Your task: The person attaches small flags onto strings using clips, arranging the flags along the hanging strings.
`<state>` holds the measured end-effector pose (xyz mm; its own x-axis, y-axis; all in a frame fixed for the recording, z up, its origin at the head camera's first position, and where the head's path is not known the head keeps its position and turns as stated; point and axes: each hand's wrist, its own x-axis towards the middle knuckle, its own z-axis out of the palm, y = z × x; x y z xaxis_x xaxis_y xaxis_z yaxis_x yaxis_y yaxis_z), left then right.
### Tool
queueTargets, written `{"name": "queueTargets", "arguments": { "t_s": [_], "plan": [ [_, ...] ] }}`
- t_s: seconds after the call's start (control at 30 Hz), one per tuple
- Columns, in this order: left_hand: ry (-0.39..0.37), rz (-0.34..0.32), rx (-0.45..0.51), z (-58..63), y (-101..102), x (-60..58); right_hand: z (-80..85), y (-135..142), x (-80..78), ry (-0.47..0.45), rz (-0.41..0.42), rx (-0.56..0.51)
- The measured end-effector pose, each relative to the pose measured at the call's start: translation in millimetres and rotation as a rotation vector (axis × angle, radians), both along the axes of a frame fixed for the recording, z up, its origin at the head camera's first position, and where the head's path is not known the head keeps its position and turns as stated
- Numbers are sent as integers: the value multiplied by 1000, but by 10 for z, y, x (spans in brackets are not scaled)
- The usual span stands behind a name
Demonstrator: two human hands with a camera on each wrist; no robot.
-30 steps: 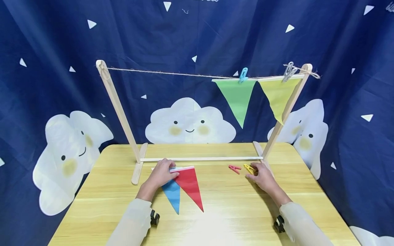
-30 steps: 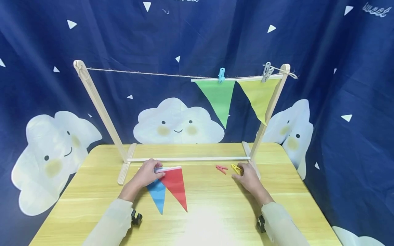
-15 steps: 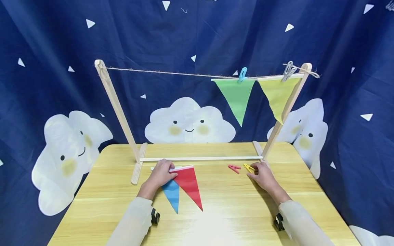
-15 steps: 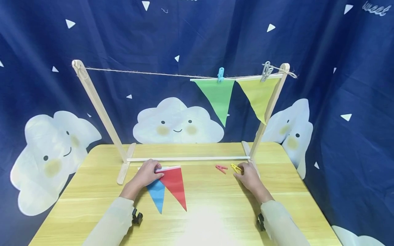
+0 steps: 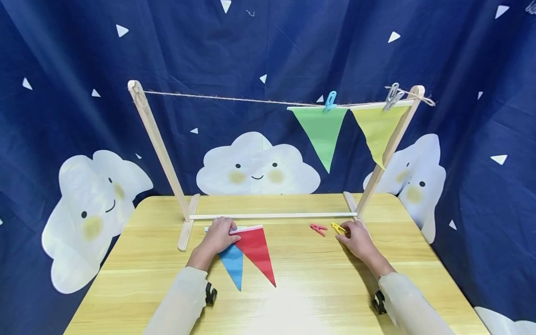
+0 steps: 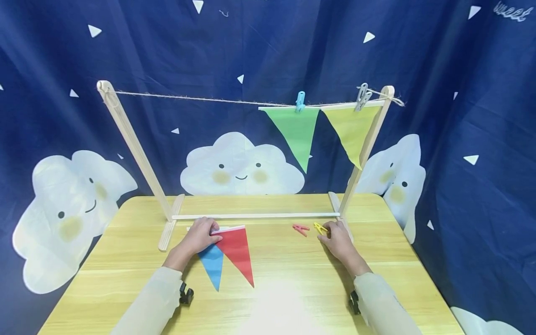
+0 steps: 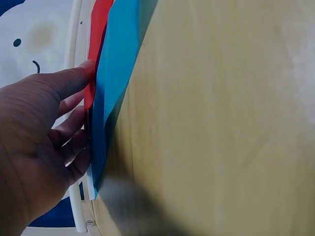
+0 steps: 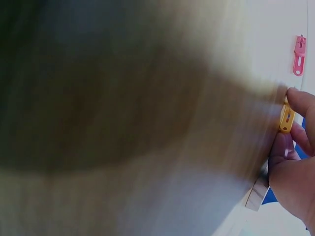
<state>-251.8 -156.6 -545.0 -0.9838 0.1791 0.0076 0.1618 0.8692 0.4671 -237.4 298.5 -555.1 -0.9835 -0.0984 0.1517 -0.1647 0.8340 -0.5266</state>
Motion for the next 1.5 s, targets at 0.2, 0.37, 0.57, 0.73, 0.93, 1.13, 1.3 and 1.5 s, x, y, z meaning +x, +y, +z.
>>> {"name": "queueTargets", "arguments": {
  "t_s": [0.2,0.37,0.57,0.73,0.93,1.13,1.3,1.5],
  "plan": [
    [-6,-10,6,9,-15,-12,-9,0,1,-5,0,-1],
    [-9,-19,14,6,-11,-25,-1,-1,4,-16,0,0],
    [-10,-20,15,27,9,-29,7,6,2,-23,5,-11],
    [-9,-7,26,39,26,-33,7,10,-10,-24,15,-11],
    [-10,-1,73,26,22,-18,-19,13,-19,-31,25,-2],
    [-1,14,68,-9,15,-8,-20,5,-11,-30,26,7],
    [-8,36,83,-44,6,-4,-13,3,-15,-23,33,16],
    [18,44,99,-63,6,3,-18,11,-7,-23,34,10]
  ]
}}
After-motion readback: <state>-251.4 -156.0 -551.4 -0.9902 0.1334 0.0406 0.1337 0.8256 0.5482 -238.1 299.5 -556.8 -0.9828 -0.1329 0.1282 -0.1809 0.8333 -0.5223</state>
